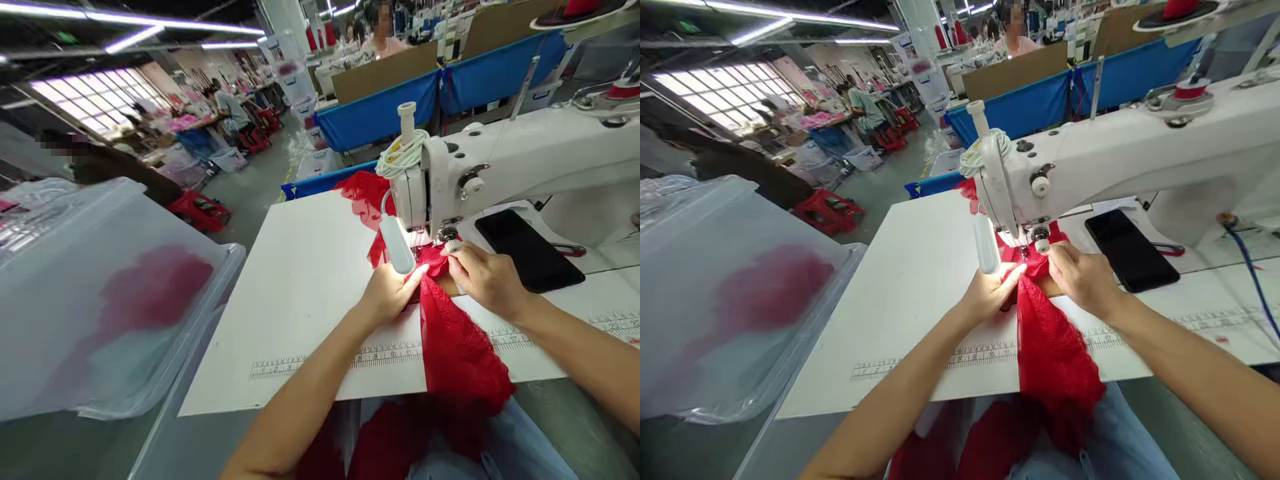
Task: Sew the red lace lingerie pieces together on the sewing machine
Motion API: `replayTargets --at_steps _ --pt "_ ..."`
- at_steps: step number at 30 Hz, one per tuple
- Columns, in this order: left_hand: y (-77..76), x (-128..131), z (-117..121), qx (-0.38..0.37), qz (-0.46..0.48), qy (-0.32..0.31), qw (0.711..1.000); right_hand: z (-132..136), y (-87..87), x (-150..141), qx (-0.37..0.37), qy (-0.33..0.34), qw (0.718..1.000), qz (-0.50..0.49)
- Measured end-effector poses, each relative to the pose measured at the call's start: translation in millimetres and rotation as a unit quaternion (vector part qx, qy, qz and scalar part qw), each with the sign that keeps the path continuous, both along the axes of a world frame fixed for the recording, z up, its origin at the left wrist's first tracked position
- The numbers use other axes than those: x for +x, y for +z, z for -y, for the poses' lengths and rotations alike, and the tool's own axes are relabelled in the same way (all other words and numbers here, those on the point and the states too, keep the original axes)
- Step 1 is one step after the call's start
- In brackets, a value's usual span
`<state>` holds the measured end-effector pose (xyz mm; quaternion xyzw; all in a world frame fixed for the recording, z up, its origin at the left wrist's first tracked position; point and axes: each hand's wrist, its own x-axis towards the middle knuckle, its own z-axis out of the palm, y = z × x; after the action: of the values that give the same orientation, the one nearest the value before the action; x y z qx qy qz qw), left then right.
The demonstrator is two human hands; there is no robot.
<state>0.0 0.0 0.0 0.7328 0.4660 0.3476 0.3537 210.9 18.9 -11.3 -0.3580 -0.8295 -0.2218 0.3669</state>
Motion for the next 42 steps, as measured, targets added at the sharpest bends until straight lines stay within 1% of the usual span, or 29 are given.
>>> replayTargets --at_steps 2,5,7,9,11,13,15,18,20,22,26,30,33,37,40,42 --pt "1.9 0 1 0.002 -0.002 0.001 1.000 1 -0.5 1 -0.066 0.048 0.996 -0.025" --pt "4.7 0 2 0.006 -0.009 0.001 1.000 4 2.1 0 -0.109 0.078 0.991 -0.005" --pt "6.3 0 3 0.008 -0.016 -0.002 1.000 6 5.1 -1 -0.100 0.066 0.992 0.051" --pt "7.4 0 3 0.008 -0.019 -0.005 1.000 6 6.7 -2 -0.068 0.037 0.992 0.098" --pt "8.1 -1 4 0.009 -0.022 -0.009 1.000 5 5.8 -2 -0.034 0.007 0.994 0.100" --pt "8.5 -1 4 0.013 -0.026 -0.010 1.000 3 3.2 -1 -0.026 -0.010 0.998 0.061" --pt "8.6 -1 4 0.020 -0.031 -0.010 0.999 1 0.8 1 -0.062 0.006 0.998 0.007" --pt "8.2 -2 3 0.043 -0.045 -0.013 0.998 -2 0.2 4 -0.154 0.086 0.983 -0.053" --pt "8.2 -3 4 0.068 -0.068 -0.016 0.995 -3 1.5 6 -0.195 0.118 0.972 -0.055" --pt "8.4 -4 5 0.100 -0.106 -0.022 0.989 -4 2.8 8 -0.214 0.112 0.970 -0.025" --pt "8.6 -8 10 0.157 -0.203 -0.060 0.965 -1 2.3 11 -0.228 0.102 0.967 0.060" --pt "8.1 -11 14 0.176 -0.257 -0.097 0.945 2 -0.5 11 -0.226 0.096 0.965 0.087" --pt "10.7 -11 19 0.174 -0.271 -0.122 0.939 2 1.0 10 -0.216 0.095 0.967 0.097" --pt "21.0 -11 27 0.150 -0.269 -0.168 0.936 2 6.5 11 -0.204 0.090 0.968 0.116" --pt "28.8 -10 32 0.120 -0.275 -0.178 0.937 1 8.0 11 -0.210 0.091 0.966 0.120" --pt "31.7 -10 34 0.112 -0.289 -0.175 0.934 0 7.0 11 -0.218 0.104 0.963 0.117"
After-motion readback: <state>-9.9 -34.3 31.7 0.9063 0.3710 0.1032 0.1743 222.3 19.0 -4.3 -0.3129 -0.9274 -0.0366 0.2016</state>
